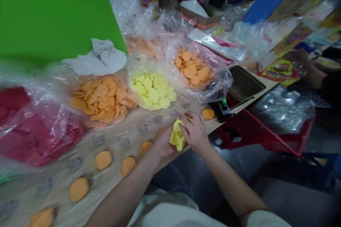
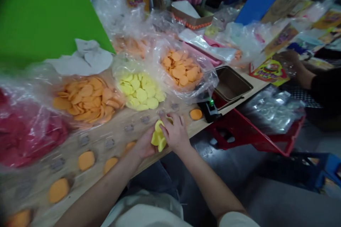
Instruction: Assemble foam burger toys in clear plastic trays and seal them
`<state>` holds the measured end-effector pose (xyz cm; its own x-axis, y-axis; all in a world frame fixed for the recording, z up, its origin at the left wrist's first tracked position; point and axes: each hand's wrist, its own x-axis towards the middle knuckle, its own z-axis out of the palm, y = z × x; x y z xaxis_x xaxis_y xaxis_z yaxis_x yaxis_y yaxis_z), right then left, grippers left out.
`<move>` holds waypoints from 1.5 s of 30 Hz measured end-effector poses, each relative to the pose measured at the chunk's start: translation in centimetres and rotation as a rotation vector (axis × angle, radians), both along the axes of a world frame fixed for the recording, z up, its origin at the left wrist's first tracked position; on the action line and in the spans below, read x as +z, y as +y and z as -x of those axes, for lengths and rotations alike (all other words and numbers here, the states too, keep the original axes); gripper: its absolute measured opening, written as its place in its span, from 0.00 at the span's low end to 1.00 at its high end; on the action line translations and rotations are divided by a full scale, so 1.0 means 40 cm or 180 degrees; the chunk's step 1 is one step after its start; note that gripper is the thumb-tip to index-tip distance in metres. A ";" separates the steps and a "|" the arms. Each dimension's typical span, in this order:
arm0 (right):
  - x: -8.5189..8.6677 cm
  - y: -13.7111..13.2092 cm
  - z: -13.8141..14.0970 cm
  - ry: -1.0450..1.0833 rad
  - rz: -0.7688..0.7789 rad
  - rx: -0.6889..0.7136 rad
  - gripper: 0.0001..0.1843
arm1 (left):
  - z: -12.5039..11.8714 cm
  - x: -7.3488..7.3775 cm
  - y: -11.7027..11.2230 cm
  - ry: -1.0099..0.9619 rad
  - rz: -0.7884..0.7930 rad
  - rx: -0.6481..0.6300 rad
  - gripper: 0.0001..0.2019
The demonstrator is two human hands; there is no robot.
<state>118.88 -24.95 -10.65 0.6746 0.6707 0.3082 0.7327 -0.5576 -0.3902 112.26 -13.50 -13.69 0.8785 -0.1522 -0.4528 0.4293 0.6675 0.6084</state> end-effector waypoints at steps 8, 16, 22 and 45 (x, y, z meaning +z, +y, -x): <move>0.000 -0.149 -0.107 0.0839 -0.0969 -0.0748 0.17 | -0.056 -0.017 -0.055 0.0476 -0.0049 -0.0088 0.19; -0.087 -0.207 -0.289 0.0623 0.0066 -0.1229 0.16 | -0.139 0.036 -0.021 -0.0270 -0.3237 -0.0985 0.13; -0.147 -0.185 -0.293 -0.0192 0.1009 -0.1023 0.08 | -0.218 0.067 -0.014 -0.0859 -0.4438 -0.1472 0.12; -0.122 -0.185 -0.210 0.2087 -0.0972 -0.0401 0.19 | -0.307 0.070 0.002 -0.1195 -0.3836 -0.1610 0.07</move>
<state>127.29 -32.34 -15.53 0.8510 0.5246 -0.0244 0.2328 -0.4184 -0.8779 124.55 -13.43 -10.88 0.9438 -0.1749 -0.2803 0.1472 -0.5371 0.8306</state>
